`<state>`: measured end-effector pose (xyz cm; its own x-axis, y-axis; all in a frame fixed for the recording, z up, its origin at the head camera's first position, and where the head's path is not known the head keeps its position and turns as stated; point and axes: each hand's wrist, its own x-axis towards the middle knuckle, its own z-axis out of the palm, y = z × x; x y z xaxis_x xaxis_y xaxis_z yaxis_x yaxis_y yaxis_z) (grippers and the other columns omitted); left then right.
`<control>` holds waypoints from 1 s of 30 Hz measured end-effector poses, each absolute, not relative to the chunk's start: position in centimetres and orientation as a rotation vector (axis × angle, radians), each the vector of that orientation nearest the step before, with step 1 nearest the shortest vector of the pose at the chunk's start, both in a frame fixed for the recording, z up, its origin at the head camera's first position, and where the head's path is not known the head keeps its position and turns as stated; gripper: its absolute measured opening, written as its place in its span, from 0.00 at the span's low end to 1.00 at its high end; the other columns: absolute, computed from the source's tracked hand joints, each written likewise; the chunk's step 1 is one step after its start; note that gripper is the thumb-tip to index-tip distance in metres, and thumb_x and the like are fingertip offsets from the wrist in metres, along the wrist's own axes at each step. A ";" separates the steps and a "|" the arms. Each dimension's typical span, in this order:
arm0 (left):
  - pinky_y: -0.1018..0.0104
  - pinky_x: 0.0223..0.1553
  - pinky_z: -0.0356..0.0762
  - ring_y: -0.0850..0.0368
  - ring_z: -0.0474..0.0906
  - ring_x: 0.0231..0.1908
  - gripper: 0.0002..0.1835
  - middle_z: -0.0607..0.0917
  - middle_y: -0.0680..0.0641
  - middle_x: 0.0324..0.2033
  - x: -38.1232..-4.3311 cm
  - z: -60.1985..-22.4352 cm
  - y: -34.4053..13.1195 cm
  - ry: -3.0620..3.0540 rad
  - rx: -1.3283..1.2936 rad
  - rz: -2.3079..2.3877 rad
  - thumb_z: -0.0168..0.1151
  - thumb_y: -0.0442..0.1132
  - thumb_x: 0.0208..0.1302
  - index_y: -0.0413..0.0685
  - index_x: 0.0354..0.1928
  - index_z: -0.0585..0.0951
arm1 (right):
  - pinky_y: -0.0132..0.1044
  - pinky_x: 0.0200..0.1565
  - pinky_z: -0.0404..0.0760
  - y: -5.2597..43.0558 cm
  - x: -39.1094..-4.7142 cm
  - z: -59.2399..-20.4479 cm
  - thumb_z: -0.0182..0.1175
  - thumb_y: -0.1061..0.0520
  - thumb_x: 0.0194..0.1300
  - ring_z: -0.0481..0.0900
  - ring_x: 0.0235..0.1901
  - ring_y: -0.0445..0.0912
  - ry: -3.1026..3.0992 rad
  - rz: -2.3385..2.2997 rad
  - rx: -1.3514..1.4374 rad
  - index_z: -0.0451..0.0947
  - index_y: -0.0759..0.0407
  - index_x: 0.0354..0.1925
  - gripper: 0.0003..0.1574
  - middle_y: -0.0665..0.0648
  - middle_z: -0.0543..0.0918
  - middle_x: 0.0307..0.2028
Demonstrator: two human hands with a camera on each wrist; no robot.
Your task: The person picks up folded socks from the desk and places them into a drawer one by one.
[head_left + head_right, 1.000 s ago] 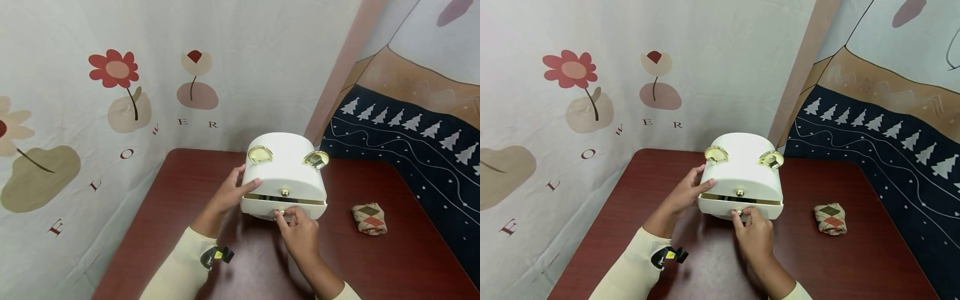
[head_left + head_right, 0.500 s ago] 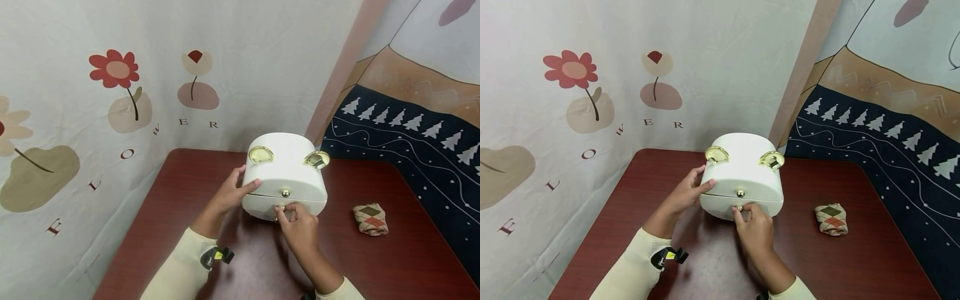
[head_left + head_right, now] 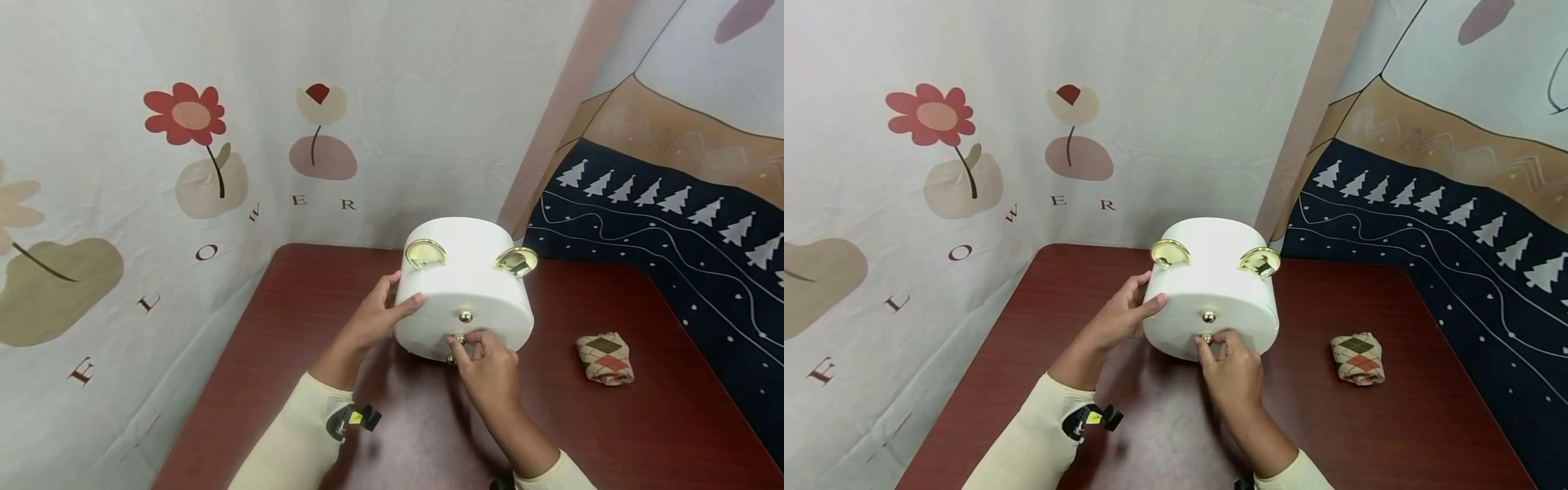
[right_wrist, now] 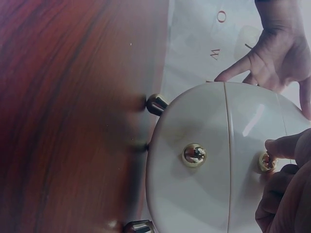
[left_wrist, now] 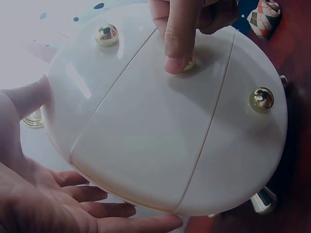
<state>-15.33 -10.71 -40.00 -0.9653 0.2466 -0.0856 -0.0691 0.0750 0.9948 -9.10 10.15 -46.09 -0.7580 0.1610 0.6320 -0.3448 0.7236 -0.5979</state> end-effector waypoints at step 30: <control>0.40 0.78 0.70 0.41 0.67 0.81 0.57 0.69 0.39 0.82 -15.2 -40.3 -11.0 2.331 0.181 1.838 0.83 0.35 0.59 0.44 0.86 0.59 | 0.58 0.30 0.83 10.4 -8.7 -46.8 0.78 0.46 0.64 0.92 0.36 0.57 -2.883 0.821 -0.064 0.90 0.51 0.30 0.13 0.55 0.94 0.35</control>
